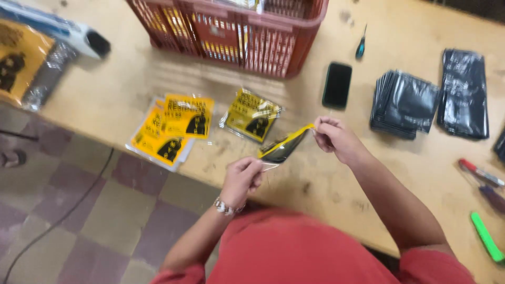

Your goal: Package stacks of black plastic bags into printed yellow sleeves and place them into a red basket

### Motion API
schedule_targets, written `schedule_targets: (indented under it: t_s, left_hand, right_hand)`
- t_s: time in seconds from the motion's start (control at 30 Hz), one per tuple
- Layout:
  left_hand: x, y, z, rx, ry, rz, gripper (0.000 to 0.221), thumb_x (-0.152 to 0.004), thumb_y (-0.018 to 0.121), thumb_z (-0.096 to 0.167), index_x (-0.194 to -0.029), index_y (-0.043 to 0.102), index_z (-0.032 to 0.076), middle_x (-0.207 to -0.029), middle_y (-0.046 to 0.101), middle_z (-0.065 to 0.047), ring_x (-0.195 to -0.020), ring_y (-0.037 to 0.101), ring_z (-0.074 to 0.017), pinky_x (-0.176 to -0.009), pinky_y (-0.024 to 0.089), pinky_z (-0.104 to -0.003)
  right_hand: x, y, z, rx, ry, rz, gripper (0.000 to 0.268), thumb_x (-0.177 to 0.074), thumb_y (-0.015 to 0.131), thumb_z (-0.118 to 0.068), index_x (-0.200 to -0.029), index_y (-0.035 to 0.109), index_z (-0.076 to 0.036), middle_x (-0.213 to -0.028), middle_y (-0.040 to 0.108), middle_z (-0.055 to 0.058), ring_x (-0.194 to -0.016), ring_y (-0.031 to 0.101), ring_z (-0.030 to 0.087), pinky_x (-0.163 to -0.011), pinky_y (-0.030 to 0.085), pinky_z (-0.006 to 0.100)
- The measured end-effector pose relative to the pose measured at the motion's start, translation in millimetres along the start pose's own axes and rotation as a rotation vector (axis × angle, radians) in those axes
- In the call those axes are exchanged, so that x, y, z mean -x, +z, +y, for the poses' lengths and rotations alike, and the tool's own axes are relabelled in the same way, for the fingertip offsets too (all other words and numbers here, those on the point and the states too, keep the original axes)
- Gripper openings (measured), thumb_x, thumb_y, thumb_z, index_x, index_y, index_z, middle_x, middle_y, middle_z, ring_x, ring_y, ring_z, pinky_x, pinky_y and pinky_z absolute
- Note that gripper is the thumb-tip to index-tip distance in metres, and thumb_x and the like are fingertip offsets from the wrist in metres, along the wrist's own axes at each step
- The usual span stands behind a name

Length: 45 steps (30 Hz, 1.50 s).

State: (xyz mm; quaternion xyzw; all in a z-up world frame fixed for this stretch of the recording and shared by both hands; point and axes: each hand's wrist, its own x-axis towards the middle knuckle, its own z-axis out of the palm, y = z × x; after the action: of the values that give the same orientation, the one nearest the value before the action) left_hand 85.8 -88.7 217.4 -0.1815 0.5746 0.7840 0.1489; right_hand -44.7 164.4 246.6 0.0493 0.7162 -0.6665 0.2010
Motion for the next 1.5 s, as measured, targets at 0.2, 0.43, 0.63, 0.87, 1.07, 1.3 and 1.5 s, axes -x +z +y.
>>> schedule_targets:
  t_s: [0.2, 0.43, 0.63, 0.87, 1.07, 1.3, 1.5]
  left_hand:
    - [-66, -28, -4, 0.033, 0.339, 0.243, 0.014, -0.091, 0.067, 0.014, -0.081, 0.067, 0.005, -0.049, 0.055, -0.007, -0.037, 0.052, -0.0112, -0.036, 0.041, -0.021]
    - [-153, -53, -106, -0.289, 0.128, 0.229, 0.019, -0.092, 0.063, 0.026, -0.088, 0.07, 0.009, -0.059, 0.066, -0.011, -0.047, 0.065, -0.018, -0.049, 0.053, -0.029]
    - [-139, -58, -114, -0.366, -0.026, 0.022, 0.021, -0.093, 0.062, 0.031, -0.096, 0.073, 0.013, -0.063, 0.071, -0.005, -0.05, 0.07, -0.0128, -0.052, 0.056, -0.024]
    - [-129, -76, -39, -1.022, 0.053, 0.183, 0.042, -0.095, 0.053, 0.058, -0.095, 0.069, 0.019, -0.09, 0.076, -0.008, -0.098, 0.072, -0.0325, -0.088, 0.055, -0.045]
    - [-147, -82, -39, -1.102, 0.05, 0.179, 0.037, -0.091, 0.058, 0.051, -0.088, 0.06, 0.014, -0.09, 0.071, -0.02, -0.102, 0.069, -0.0406, -0.087, 0.053, -0.047]
    - [-156, -83, -50, -1.144, 0.065, 0.192, 0.033, -0.09, 0.058, 0.048, -0.088, 0.061, 0.015, -0.091, 0.072, -0.021, -0.102, 0.069, -0.0406, -0.089, 0.054, -0.049]
    - [-153, -90, -58, -1.16, 0.077, 0.171, 0.034, -0.087, 0.061, 0.051, -0.088, 0.06, 0.017, -0.091, 0.072, -0.018, -0.104, 0.069, -0.0385, -0.09, 0.055, -0.046]
  right_hand:
    - [-112, 44, -23, 0.312, -0.18, -0.027, 0.007, -0.083, 0.063, -0.019, -0.078, 0.067, -0.015, -0.063, 0.06, 0.002, -0.052, 0.056, 0.011, -0.045, 0.042, 0.022]
    - [-246, 60, 115, 1.172, 0.051, -0.079, 0.053, -0.097, 0.044, -0.039, -0.133, 0.056, -0.002, -0.131, 0.061, 0.026, -0.128, 0.056, 0.041, -0.107, 0.044, 0.047]
    - [-234, 54, 118, 1.242, 0.04, -0.233, 0.041, -0.087, 0.054, -0.044, -0.115, 0.066, -0.016, -0.115, 0.07, 0.02, -0.116, 0.065, 0.039, -0.099, 0.049, 0.047]
    - [-226, 65, 174, 1.476, -0.177, 0.149, 0.038, -0.086, 0.06, -0.033, -0.109, 0.073, -0.006, -0.099, 0.073, 0.017, -0.1, 0.073, 0.033, -0.087, 0.058, 0.042]
    - [-174, 94, 102, 1.162, 0.274, 0.185, 0.042, -0.085, 0.063, -0.03, -0.121, 0.066, -0.011, -0.117, 0.07, 0.016, -0.114, 0.067, 0.034, -0.095, 0.055, 0.049]
    - [-134, 105, 64, 1.096, 0.258, 0.178, 0.039, -0.087, 0.057, -0.022, -0.117, 0.069, 0.0, -0.118, 0.071, 0.022, -0.117, 0.066, 0.036, -0.099, 0.053, 0.046]
    - [-149, 104, 63, 1.299, 0.271, 0.078, 0.035, -0.081, 0.066, -0.019, -0.111, 0.075, -0.003, -0.115, 0.073, 0.019, -0.115, 0.067, 0.033, -0.097, 0.055, 0.047]
